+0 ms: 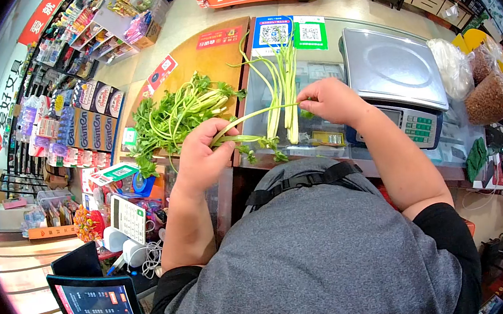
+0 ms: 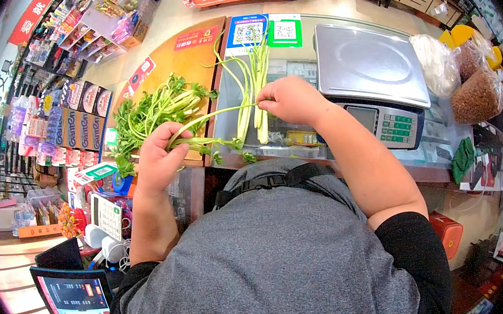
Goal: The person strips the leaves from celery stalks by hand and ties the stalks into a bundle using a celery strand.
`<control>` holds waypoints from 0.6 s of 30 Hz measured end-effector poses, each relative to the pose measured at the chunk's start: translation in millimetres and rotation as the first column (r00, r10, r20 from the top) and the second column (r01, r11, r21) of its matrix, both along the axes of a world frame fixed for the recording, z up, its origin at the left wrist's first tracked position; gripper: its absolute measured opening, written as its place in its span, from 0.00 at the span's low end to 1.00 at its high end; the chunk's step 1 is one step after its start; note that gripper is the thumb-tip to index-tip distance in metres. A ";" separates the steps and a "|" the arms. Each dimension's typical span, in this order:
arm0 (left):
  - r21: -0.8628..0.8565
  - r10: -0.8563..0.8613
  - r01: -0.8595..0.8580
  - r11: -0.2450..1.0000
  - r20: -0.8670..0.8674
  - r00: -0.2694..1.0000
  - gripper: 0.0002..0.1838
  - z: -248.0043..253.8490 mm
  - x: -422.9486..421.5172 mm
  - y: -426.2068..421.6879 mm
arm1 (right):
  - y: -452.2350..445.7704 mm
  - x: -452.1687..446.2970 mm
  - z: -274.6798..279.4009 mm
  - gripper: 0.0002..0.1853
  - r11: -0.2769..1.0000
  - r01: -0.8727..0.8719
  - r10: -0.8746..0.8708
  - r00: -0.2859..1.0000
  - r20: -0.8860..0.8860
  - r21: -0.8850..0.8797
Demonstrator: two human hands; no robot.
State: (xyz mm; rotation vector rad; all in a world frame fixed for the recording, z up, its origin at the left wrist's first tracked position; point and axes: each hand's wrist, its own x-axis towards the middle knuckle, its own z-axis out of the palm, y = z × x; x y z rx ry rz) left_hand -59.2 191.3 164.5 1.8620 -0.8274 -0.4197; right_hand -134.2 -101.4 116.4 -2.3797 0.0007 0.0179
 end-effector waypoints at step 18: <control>0.181 -0.057 0.021 0.983 0.195 0.979 0.09 5.8 11.3 11.4 | 6.9 -15.8 -15.2 0.09 0.982 -0.019 0.033 0.997 -0.071 0.188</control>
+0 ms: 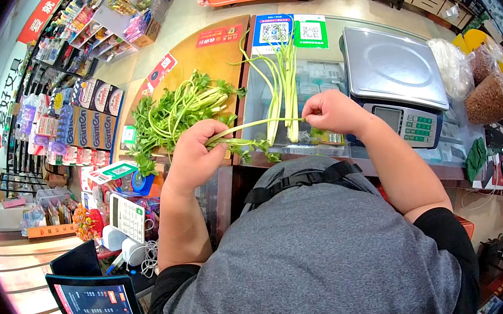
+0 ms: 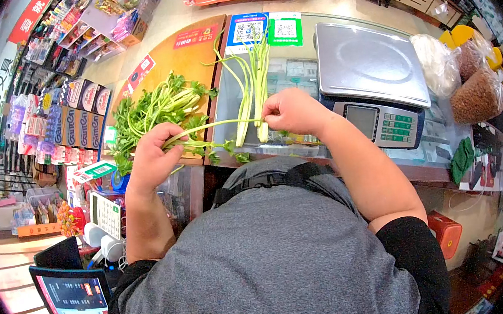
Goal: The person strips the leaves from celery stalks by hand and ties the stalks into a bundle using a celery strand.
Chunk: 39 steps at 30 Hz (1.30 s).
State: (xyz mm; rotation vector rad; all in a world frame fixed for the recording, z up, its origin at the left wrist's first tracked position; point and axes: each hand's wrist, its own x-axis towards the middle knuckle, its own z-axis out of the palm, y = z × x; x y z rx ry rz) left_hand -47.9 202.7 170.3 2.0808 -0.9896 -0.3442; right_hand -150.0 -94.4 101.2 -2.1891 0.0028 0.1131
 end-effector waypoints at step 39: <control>-0.127 0.161 -0.187 0.974 -0.195 0.967 0.07 -6.5 -1.3 -30.0 | 83.9 12.6 23.3 0.09 0.947 0.092 -0.162 0.963 0.214 0.307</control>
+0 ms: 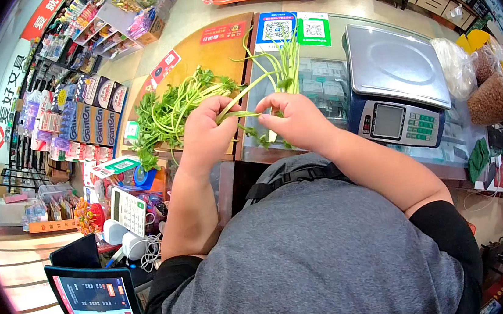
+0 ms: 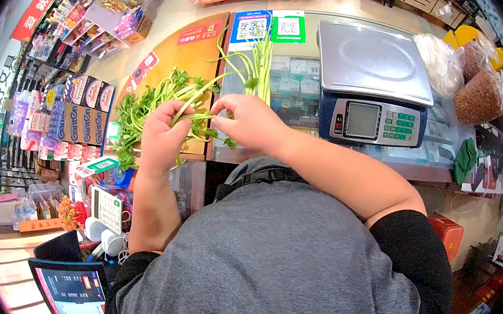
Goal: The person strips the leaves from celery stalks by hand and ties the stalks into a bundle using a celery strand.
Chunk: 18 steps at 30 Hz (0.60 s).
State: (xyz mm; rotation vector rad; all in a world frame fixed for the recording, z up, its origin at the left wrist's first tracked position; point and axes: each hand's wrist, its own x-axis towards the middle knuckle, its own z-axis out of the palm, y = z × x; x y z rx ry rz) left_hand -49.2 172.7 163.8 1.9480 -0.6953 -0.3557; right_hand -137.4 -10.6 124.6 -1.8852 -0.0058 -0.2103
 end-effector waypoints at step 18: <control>-0.077 0.068 -0.065 0.995 0.032 0.997 0.06 14.6 -4.5 19.2 | -65.8 -3.0 -37.5 0.06 0.399 0.544 -0.151 0.833 -0.532 0.738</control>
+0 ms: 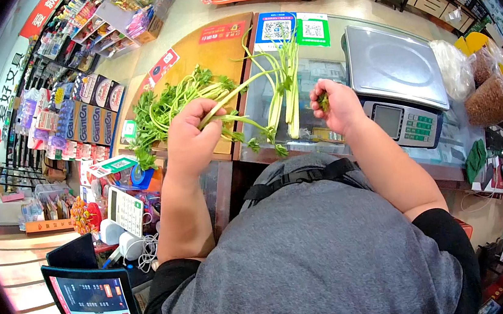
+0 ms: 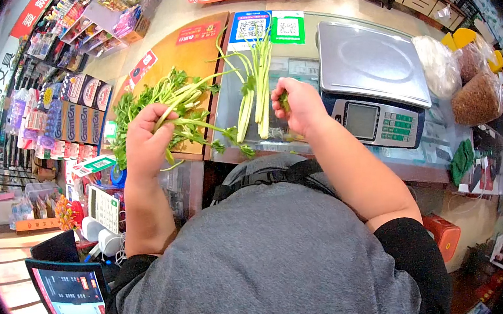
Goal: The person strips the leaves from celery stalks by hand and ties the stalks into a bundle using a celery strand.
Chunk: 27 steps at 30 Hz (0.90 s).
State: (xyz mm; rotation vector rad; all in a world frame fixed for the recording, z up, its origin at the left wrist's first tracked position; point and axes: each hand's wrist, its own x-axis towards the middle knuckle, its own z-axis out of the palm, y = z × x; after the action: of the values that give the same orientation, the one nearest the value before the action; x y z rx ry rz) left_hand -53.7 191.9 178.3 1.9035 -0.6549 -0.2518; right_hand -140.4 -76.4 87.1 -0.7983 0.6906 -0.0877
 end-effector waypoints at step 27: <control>-0.002 0.005 -0.005 1.000 0.011 1.000 0.07 16.4 7.7 17.8 | -8.9 -0.6 -29.2 0.10 0.292 -0.246 0.432 0.896 -0.102 -0.924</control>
State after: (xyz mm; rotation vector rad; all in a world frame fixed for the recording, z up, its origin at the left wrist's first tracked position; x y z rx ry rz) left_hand -45.9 209.7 194.8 1.9053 -0.6576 -0.2378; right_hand -141.0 -85.2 57.9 -2.0435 0.2095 -0.1569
